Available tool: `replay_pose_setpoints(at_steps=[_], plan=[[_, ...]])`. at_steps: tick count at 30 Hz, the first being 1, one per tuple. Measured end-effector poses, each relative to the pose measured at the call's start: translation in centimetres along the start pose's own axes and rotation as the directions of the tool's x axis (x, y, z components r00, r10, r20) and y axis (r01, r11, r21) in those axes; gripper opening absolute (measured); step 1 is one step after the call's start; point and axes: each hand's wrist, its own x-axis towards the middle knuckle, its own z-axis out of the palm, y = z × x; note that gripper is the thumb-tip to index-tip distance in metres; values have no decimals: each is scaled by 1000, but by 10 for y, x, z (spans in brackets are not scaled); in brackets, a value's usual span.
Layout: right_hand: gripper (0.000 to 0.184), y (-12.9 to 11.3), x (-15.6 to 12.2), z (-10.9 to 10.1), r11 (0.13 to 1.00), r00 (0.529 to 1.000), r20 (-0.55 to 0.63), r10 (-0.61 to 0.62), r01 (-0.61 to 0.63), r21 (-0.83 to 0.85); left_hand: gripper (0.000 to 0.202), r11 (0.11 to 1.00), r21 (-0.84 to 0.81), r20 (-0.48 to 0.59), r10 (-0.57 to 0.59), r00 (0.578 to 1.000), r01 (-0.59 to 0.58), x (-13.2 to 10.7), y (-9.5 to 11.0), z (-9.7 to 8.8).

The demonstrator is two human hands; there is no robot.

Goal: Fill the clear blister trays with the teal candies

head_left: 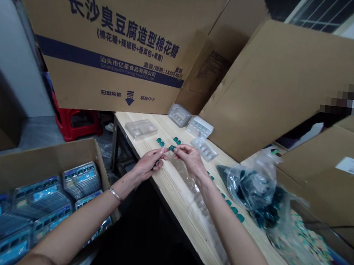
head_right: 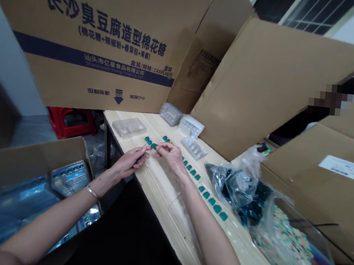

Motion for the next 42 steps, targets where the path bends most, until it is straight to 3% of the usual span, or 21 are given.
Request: replay_pose_setpoints(at_steps=[2,6,12,18,25,30,33,36,39,42], plan=[[29,10,-2,8,997,1000,9,21,-22,80,34,999,21,55,44,998,-45,3,2,8],[28,16,-5,12,998,999,-29,36,-35,47,36,998,45,28,31,999,-32,4,5,11],[31,9,-9,10,1000,999,36,-11,11,-17,32,994,47,118,-100,988,95,2,7,1],[25,14,-8,14,986,988,65,-141,146,-84,27,968,-37,170,-238,956,248,5,6,-9],[23,15,-10,12,1000,979,201,20,-20,0,30,974,-17,123,-224,967,228,15,2,-23],[22,18,-8,12,999,976,212,43,-36,-37,31,973,-91,115,-202,973,213,16,0,-22],[21,15,-6,12,972,980,199,-17,63,-228,34,990,2,21,-143,990,143,15,-6,-20],[22,12,-6,12,881,972,180,-149,213,-422,37,987,148,-49,-52,997,59,14,-10,-18],[16,13,-4,14,812,952,201,-231,302,-499,39,980,197,-58,-2,998,14,12,-9,-16],[15,17,2,16,805,949,162,-272,317,-502,45,990,134,-93,-19,995,31,12,-5,-16]])
